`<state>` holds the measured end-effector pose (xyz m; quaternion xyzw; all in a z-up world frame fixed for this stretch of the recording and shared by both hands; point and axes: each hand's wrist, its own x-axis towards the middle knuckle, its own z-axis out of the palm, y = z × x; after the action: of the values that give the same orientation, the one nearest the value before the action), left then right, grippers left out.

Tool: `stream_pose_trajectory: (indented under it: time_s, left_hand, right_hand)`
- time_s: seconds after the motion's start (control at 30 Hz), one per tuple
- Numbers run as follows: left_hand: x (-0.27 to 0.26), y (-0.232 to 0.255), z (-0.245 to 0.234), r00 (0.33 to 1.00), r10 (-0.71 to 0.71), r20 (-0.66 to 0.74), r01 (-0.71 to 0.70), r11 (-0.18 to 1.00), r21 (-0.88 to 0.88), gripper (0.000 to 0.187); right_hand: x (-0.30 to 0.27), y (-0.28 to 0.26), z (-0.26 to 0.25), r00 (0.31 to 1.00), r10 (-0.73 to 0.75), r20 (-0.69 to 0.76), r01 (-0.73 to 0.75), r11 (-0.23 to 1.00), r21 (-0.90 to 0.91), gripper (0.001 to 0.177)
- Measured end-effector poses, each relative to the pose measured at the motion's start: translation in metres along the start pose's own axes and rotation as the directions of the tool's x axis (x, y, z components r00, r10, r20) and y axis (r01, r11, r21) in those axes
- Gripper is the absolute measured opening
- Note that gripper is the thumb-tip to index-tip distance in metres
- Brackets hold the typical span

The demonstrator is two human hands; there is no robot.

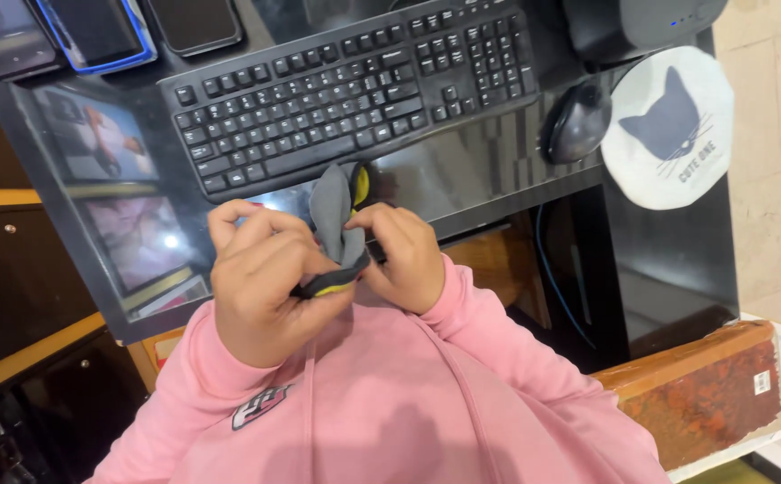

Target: Cleaning a computer keyboard and monitor using a cloth at a workstation.

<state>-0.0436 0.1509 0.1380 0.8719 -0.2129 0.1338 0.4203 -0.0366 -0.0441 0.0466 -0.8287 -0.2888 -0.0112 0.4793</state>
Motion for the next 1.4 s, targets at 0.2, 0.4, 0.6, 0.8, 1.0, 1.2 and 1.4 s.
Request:
stream_pose_trajectory:
  time_s: [0.2, 0.4, 0.6, 0.8, 1.0, 1.2, 1.4]
  left_hand:
    - [-0.009, 0.011, 0.014, 0.976, -0.089, -0.198, 0.104, 0.992, 0.065, 0.024]
    - [-0.012, 0.0, 0.041, 0.881, -0.275, -0.385, 0.299, 0.954, 0.004, 0.024]
    - [-0.003, 0.005, 0.059, 0.873, -0.259, -0.414, 0.279, 0.96, -0.011, 0.022]
    - [0.002, -0.003, 0.081, 0.827, -0.229, -0.513, 0.236, 0.97, -0.054, 0.012]
    - [-0.026, -0.038, 0.09, 0.881, -0.357, -0.311, 0.436, 0.868, 0.237, 0.034]
    - [-0.054, -0.109, 0.042, 0.856, -0.418, -0.306, 0.506, 0.8, 0.323, 0.074]
    - [-0.057, -0.179, -0.001, 0.883, -0.464, -0.072, 0.451, 0.796, 0.404, 0.137]
  right_hand:
    - [-0.021, 0.023, -0.039, 0.971, 0.225, -0.079, -0.193, 0.937, 0.293, 0.019]
    - [-0.03, 0.05, -0.077, 0.981, 0.122, 0.151, -0.169, 0.92, 0.354, 0.046]
    - [-0.034, 0.056, -0.132, 0.984, 0.173, 0.04, -0.174, 0.984, 0.038, 0.029]
    - [-0.053, 0.042, -0.192, 0.871, 0.316, -0.376, -0.202, 0.928, 0.312, 0.01]
    - [-0.039, 0.07, -0.191, 0.871, 0.44, -0.22, -0.413, 0.897, 0.159, 0.006]
    - [-0.027, 0.093, -0.184, 0.937, 0.197, -0.287, 0.037, 0.762, 0.646, 0.029]
    - [-0.008, 0.094, -0.179, 0.84, 0.251, -0.48, 0.177, 0.71, 0.682, 0.033]
